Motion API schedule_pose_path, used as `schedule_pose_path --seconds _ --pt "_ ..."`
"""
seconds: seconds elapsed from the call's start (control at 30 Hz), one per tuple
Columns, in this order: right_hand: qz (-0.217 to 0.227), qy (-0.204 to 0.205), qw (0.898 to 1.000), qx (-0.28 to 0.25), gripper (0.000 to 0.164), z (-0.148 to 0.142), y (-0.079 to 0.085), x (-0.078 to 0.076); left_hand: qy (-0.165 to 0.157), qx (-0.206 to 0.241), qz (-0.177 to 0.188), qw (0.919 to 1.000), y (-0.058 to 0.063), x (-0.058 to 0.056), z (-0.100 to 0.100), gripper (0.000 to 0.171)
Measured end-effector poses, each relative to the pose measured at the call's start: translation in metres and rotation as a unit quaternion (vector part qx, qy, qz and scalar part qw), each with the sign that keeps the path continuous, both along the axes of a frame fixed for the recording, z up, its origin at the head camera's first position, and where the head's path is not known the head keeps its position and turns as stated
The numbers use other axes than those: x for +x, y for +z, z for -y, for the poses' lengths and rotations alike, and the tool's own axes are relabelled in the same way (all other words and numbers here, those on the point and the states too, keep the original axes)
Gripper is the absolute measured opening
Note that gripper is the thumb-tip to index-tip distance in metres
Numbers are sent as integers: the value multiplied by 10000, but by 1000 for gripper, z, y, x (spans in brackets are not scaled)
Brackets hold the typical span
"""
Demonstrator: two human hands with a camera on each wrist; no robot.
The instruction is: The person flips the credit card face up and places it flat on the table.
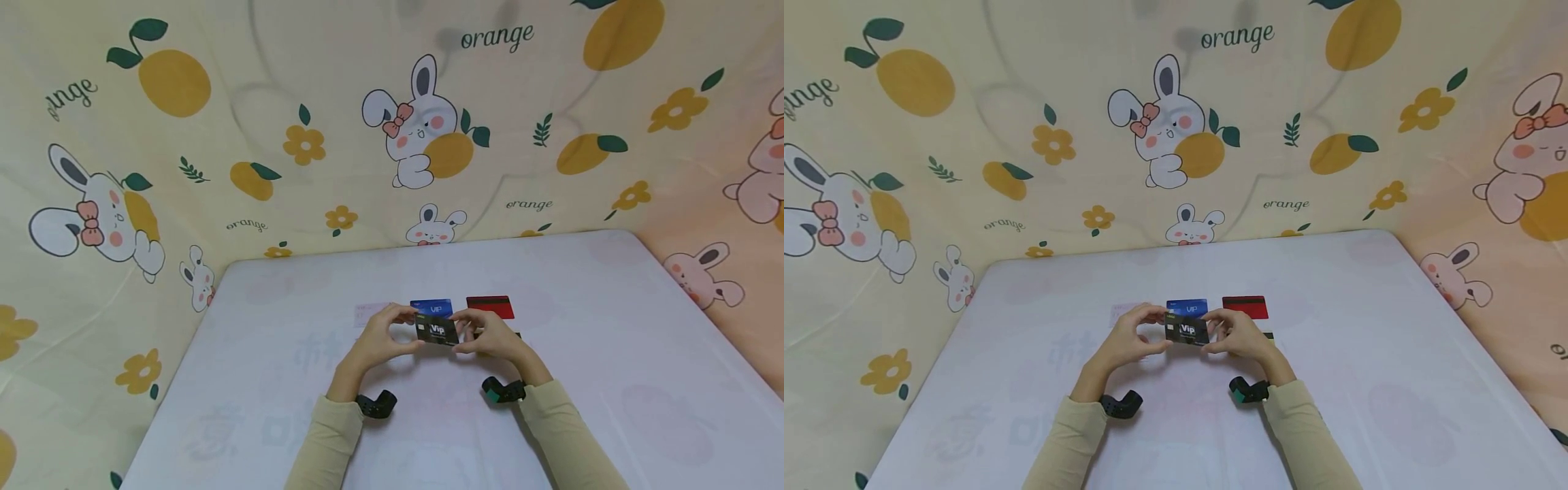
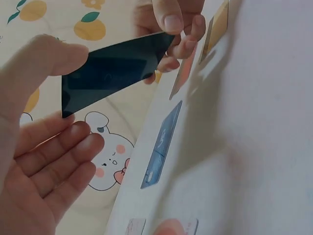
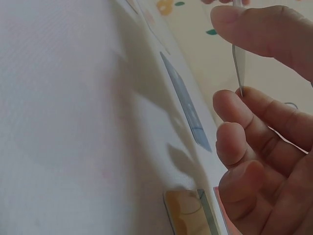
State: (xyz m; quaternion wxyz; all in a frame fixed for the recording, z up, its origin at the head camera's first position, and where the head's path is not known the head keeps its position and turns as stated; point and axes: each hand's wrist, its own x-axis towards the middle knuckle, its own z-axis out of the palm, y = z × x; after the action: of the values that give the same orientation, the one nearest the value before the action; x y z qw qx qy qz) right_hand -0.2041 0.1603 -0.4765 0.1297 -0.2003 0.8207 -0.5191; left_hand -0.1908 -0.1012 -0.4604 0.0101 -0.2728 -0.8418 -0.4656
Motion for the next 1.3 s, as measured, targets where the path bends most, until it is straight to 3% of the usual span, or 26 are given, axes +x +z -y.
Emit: schedule_pose_path --seconds 0.3,0.53,0.93,1.3 --pt "-52 2 10000 71 53 -2 1 1 -129 -57 210 9997 -4 -2 2 56" --pt "-89 -28 9999 138 54 -2 1 1 -159 -100 171 9997 -6 -2 2 56" --pt "51 -5 9999 91 54 -2 -3 1 -101 -417 459 9980 -9 -2 4 53" --pt "60 -58 9991 411 55 -3 -3 -1 -62 -648 602 9961 -11 -4 5 54"
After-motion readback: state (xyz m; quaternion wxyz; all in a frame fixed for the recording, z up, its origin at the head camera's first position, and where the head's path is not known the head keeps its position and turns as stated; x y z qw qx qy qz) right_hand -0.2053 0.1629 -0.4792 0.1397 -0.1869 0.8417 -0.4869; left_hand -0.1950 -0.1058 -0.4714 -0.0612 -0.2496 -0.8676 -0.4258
